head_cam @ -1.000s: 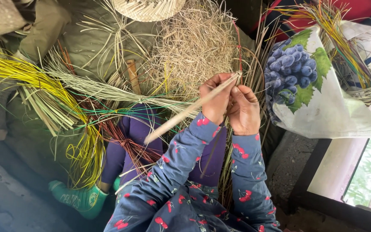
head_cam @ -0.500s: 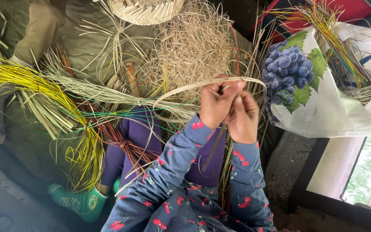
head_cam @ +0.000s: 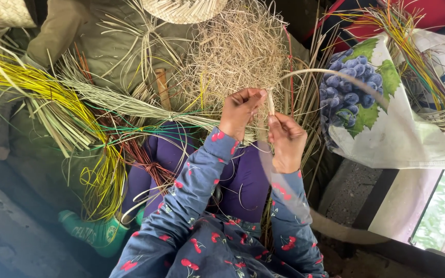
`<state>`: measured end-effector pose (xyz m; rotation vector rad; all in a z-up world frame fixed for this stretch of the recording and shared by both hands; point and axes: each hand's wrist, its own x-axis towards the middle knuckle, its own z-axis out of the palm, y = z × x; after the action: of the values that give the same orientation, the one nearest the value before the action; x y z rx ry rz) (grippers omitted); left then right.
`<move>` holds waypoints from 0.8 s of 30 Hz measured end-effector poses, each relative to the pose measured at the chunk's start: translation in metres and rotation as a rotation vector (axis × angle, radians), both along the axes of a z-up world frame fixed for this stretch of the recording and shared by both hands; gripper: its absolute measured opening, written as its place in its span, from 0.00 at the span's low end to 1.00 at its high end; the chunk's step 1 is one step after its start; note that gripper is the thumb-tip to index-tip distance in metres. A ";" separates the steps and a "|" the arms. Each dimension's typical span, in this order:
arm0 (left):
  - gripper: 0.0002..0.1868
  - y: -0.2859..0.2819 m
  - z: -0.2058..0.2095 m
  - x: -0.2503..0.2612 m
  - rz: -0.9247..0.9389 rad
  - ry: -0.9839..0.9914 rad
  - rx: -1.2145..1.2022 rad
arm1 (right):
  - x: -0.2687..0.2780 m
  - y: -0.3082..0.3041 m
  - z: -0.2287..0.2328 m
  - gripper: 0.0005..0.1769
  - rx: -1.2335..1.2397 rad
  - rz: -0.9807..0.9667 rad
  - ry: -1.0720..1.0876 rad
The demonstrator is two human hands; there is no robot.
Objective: The person weaves long pieces of straw and thin wooden strips around a circular wooden frame by hand, wrapping and securing the materials tightly.
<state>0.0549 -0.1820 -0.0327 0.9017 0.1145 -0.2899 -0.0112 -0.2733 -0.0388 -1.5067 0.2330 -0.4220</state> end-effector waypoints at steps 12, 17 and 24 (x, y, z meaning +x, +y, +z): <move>0.11 -0.007 -0.048 0.016 0.215 -0.198 0.335 | 0.008 0.008 -0.017 0.10 0.468 0.125 0.326; 0.12 -0.001 -0.031 0.007 0.224 -0.286 0.644 | 0.010 0.014 -0.019 0.04 0.489 0.140 0.294; 0.09 -0.001 -0.024 0.009 0.333 -0.189 0.551 | 0.012 0.018 -0.023 0.04 0.489 0.178 0.338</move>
<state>0.0639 -0.1831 -0.0563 1.4289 0.1710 0.1500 0.0003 -0.2549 -0.0621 -1.0947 0.4308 0.0401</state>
